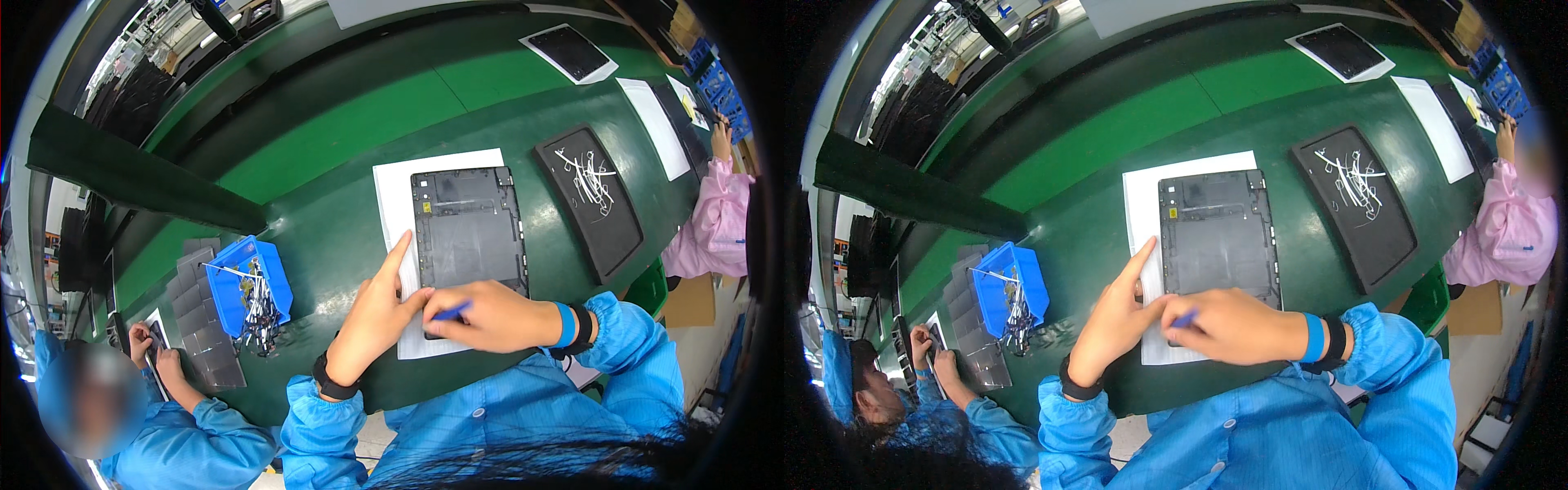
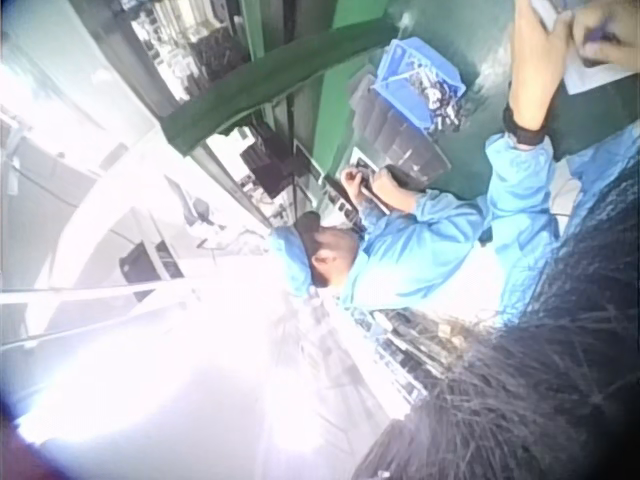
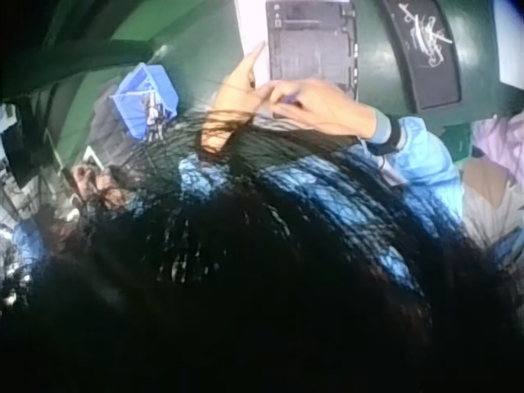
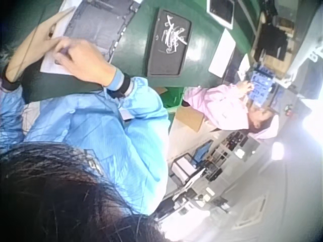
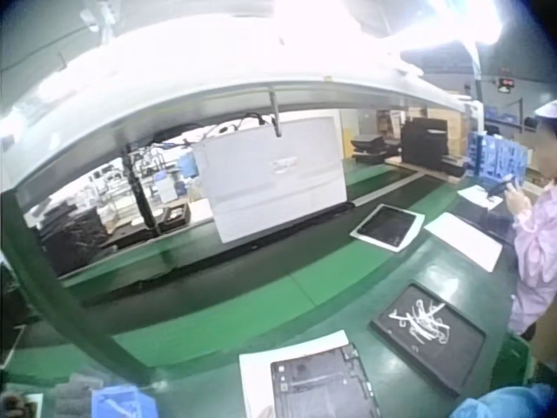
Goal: Assembling the internal components and backing of a tablet device on a factory line.
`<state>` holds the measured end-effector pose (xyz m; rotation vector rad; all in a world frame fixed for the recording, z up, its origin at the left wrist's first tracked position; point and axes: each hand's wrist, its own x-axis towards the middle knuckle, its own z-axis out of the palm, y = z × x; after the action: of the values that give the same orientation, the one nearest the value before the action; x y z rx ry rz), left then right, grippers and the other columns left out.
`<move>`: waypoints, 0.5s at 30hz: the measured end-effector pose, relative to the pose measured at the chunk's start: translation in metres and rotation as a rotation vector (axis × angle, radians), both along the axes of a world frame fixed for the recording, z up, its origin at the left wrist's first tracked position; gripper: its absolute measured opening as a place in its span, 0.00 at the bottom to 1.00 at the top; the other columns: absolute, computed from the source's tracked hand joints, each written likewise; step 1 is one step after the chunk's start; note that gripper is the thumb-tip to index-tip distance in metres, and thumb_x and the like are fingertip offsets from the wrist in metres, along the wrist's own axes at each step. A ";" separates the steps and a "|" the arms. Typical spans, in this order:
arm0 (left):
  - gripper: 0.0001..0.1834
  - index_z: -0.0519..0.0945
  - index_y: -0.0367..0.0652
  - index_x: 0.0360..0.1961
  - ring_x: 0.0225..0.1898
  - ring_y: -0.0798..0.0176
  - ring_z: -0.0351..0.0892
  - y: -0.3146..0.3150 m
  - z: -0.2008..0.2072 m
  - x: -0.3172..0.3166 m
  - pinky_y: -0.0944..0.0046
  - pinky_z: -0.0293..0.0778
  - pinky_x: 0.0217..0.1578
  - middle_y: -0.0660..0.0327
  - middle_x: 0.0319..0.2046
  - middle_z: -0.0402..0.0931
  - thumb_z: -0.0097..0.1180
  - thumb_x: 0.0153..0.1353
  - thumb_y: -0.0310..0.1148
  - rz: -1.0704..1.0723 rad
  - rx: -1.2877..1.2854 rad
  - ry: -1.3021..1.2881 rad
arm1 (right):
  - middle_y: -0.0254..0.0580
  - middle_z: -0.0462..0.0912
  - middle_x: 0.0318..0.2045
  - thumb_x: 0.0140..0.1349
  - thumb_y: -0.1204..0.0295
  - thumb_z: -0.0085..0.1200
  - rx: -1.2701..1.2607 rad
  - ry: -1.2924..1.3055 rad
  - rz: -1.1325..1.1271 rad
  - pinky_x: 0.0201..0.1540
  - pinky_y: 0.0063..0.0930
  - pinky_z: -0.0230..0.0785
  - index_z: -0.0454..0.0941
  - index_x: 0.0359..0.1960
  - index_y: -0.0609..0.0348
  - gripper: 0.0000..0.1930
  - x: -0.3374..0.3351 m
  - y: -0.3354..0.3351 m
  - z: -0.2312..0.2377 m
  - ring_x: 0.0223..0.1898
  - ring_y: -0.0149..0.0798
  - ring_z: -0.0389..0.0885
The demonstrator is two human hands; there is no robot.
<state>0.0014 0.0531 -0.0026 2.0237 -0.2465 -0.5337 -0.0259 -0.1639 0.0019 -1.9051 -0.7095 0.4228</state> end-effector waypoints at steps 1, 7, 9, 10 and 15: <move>0.47 0.57 0.50 0.81 0.29 0.66 0.76 -0.001 0.003 -0.001 0.62 0.75 0.32 0.56 0.32 0.80 0.68 0.64 0.27 0.005 0.054 0.004 | 0.40 0.82 0.26 0.75 0.64 0.57 -0.004 -0.005 0.002 0.32 0.34 0.74 0.77 0.44 0.57 0.09 0.004 -0.001 0.001 0.27 0.37 0.83; 0.49 0.57 0.46 0.80 0.25 0.59 0.74 -0.003 0.002 -0.008 0.56 0.73 0.32 0.55 0.24 0.73 0.72 0.61 0.32 0.038 0.042 -0.077 | 0.31 0.81 0.27 0.78 0.64 0.53 0.398 0.141 -0.562 0.33 0.24 0.73 0.78 0.45 0.60 0.11 0.075 -0.003 0.004 0.29 0.27 0.80; 0.48 0.58 0.44 0.80 0.26 0.57 0.75 -0.004 0.008 -0.007 0.56 0.73 0.33 0.55 0.24 0.73 0.71 0.62 0.32 0.029 0.089 -0.046 | 0.34 0.82 0.27 0.77 0.64 0.54 0.353 0.114 -0.567 0.33 0.26 0.74 0.78 0.45 0.61 0.11 0.102 -0.002 -0.012 0.29 0.29 0.82; 0.48 0.58 0.44 0.80 0.26 0.57 0.75 -0.005 0.006 -0.007 0.56 0.73 0.33 0.55 0.24 0.73 0.71 0.62 0.32 0.020 0.087 -0.055 | 0.36 0.83 0.27 0.76 0.65 0.55 0.309 0.099 -0.565 0.34 0.29 0.74 0.79 0.45 0.62 0.12 0.110 -0.001 -0.019 0.30 0.31 0.83; 0.47 0.58 0.43 0.79 0.28 0.54 0.78 -0.006 -0.006 -0.007 0.54 0.75 0.35 0.51 0.26 0.77 0.71 0.63 0.32 0.013 0.048 -0.176 | 0.43 0.86 0.28 0.75 0.58 0.54 -0.068 -0.145 -0.470 0.33 0.33 0.75 0.80 0.42 0.65 0.18 0.128 0.002 -0.034 0.30 0.35 0.86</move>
<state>-0.0059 0.0472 -0.0084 2.1197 -0.3287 -0.3561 0.1017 -0.1617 -0.0324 -2.1040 -0.3213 0.0127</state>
